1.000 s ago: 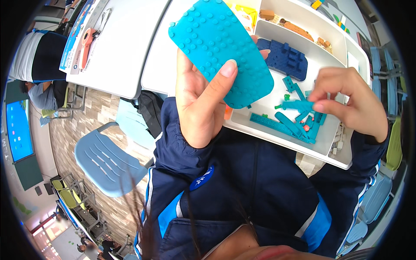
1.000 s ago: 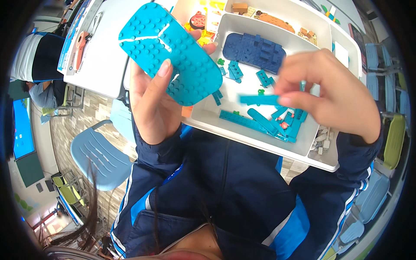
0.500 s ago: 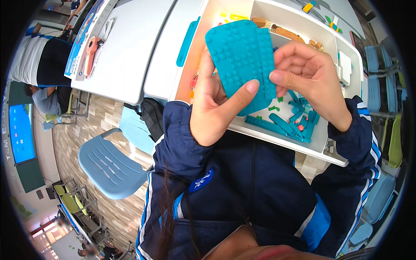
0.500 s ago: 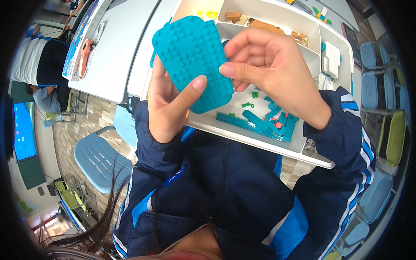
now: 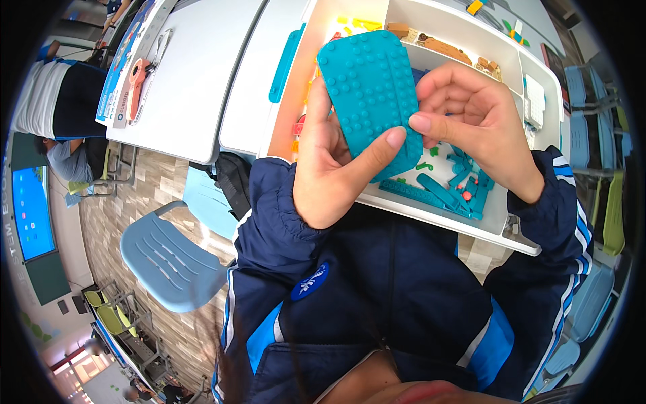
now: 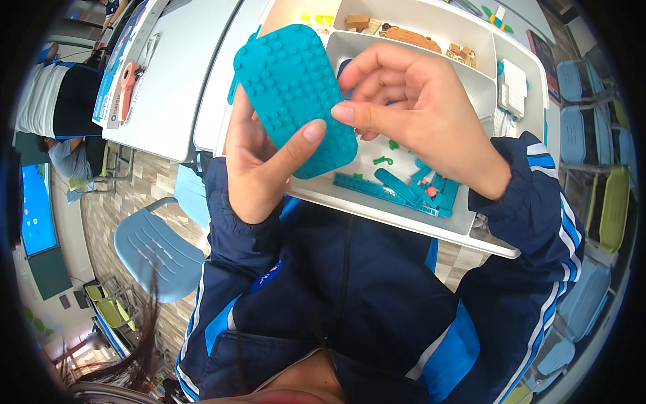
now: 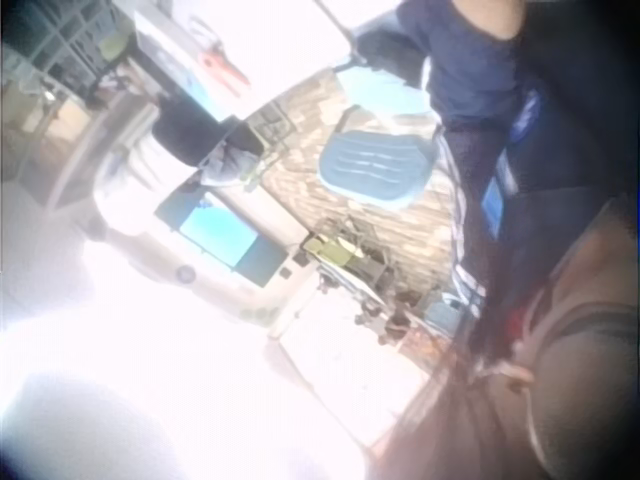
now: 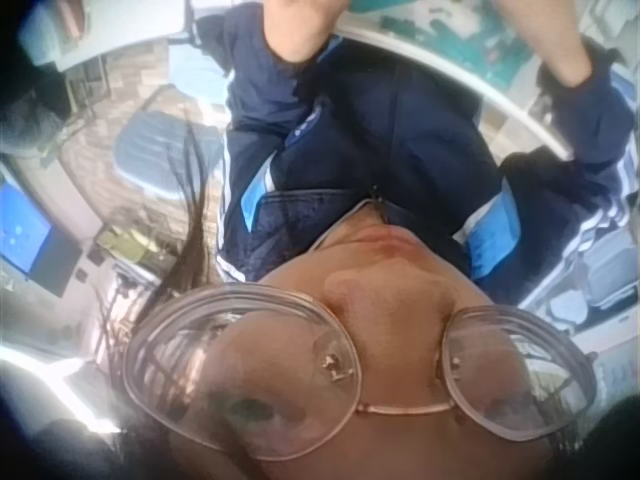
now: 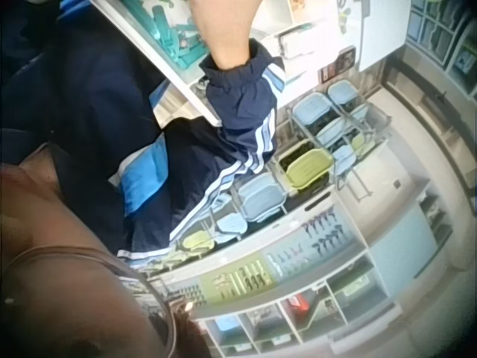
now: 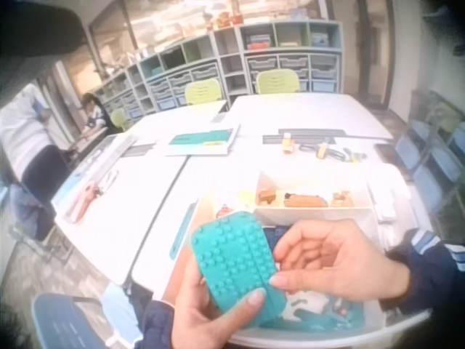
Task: The person assembles teal plastic building bricks by hand, repeatedly picking up small pieces from a compartmentalized tray and attaching them to a larger base plate. The person rotates the structure to access different sides and continues adding pieces throughout the clip.
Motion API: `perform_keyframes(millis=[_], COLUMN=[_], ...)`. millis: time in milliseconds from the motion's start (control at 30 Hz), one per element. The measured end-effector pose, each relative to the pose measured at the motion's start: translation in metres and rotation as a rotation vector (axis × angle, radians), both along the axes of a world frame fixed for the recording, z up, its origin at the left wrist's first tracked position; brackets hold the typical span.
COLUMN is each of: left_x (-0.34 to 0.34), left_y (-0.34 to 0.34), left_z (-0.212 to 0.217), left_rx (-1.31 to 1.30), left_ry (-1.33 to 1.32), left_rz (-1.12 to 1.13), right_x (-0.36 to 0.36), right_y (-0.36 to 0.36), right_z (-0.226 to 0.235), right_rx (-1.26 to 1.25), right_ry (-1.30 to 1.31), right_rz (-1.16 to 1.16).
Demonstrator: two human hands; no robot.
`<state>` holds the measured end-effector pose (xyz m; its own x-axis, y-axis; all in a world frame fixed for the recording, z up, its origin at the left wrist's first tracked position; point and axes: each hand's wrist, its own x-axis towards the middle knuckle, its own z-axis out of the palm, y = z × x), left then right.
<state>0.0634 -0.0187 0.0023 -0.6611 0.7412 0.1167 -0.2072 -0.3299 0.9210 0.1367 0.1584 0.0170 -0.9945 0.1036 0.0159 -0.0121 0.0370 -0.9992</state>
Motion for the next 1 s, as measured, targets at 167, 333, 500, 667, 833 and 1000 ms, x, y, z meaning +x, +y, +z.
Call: perform_keyframes(millis=[167,333,500,667,833,1000], left_x=[0.001,-0.002,-0.003,-0.002,-0.003,-0.008], left_y=[0.000,-0.002,-0.003,-0.003,-0.006,-0.004], left_z=[0.001,0.000,0.000,0.007,0.008,0.001], left_rx=[-0.022,-0.074,-0.092,-0.187,-0.266,-0.099], left_ry=[0.044,0.145,0.156,0.034,0.169,0.127], left_rz=[0.019,0.000,-0.029,-0.092,-0.069,-0.029], right_x=[0.002,-0.002,-0.003,-0.003,0.002,-0.006], right_y=[0.003,0.001,0.004,0.000,-0.003,0.005], right_z=[0.005,0.000,0.000,-0.002,-0.003,0.003], right_rx=[0.102,-0.013,-0.143,-0.173,-0.167,-0.137], right_ry=[-0.008,0.052,0.025,-0.017,-0.073,-0.011], right_rz=[0.060,0.152,0.252,0.167,0.179,0.228])
